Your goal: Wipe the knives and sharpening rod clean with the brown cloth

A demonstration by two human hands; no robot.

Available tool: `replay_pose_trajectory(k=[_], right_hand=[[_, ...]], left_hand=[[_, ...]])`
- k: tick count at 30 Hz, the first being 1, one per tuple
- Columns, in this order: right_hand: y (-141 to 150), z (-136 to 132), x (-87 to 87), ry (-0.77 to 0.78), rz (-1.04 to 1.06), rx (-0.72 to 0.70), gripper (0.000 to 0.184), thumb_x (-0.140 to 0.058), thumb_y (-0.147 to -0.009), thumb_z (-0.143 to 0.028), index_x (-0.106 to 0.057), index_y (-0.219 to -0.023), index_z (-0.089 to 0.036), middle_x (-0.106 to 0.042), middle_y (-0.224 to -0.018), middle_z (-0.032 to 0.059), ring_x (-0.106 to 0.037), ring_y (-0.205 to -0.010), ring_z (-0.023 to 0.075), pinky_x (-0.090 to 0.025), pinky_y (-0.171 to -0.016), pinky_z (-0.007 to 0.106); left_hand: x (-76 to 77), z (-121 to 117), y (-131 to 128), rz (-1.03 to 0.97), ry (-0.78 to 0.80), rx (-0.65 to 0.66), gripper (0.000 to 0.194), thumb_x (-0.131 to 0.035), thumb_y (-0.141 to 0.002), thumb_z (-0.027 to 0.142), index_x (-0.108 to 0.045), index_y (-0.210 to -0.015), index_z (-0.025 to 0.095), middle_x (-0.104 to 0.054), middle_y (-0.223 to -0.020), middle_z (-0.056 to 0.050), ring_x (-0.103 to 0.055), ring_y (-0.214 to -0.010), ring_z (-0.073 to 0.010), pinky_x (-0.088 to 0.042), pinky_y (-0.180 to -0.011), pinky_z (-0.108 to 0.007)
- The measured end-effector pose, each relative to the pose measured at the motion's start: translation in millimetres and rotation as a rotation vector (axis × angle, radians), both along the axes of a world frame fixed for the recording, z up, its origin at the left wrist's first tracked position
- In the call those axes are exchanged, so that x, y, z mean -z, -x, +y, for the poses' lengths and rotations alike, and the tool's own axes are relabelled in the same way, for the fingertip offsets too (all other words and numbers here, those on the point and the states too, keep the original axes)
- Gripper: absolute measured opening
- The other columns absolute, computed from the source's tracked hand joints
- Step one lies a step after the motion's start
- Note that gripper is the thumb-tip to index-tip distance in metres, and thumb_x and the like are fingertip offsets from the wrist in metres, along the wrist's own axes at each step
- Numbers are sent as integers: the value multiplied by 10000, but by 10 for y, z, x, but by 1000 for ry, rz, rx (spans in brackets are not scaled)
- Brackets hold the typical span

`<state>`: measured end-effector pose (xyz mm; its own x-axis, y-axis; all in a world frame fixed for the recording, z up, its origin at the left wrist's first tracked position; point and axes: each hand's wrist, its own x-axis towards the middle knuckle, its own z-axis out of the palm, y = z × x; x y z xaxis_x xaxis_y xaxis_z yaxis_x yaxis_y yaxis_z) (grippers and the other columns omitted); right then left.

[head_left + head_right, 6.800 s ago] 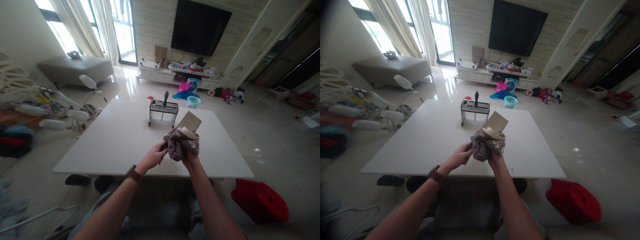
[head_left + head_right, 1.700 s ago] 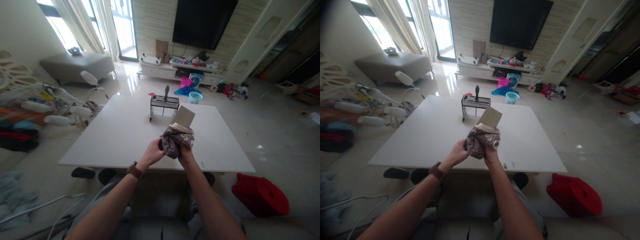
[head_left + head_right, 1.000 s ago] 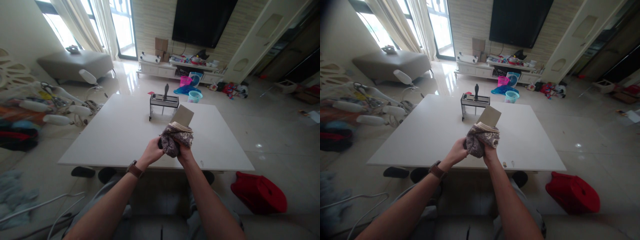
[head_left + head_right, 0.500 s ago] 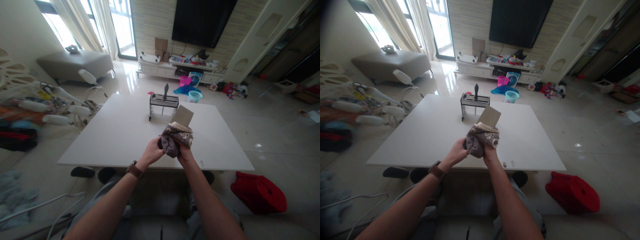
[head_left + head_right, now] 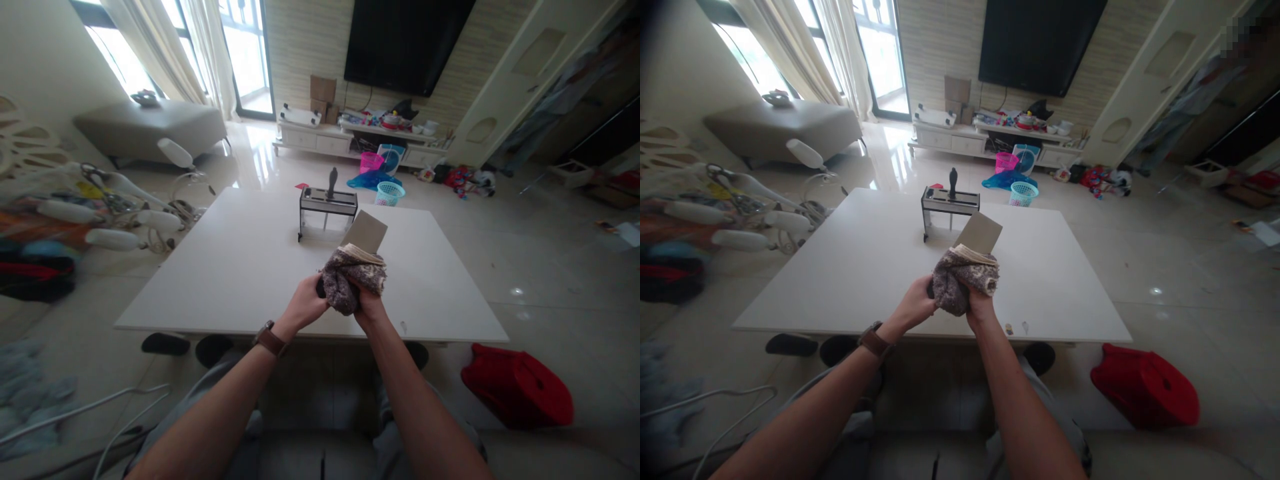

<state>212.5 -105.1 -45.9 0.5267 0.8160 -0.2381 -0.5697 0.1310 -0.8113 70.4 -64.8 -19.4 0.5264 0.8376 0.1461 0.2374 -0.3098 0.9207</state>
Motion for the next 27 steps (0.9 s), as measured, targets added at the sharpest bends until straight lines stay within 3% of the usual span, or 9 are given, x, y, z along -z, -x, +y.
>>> replay_pose_trajectory(k=[15,27], right_hand=[[-3,6,14,13,37,13,467,-918,-557,-258,-721,-980,-239,-808,-967,-9,-748,-1038,268,-577,-1059,483],[-13,1,26,10,-8,0,437,-895,-612,-276,-716,-1009,-240,-809,-1001,2,-751,-1036,265,-597,-1030,487]], left_hand=[[11,1,6,-4,23,7,110,-651,-745,188,-687,-831,128,-710,-746,-19,-602,-696,-136,-450,-620,-210],[23,-3,9,-14,31,13,129,-652,-750,189,-695,-855,127,-714,-753,-19,-608,-690,-134,-462,-625,-206]])
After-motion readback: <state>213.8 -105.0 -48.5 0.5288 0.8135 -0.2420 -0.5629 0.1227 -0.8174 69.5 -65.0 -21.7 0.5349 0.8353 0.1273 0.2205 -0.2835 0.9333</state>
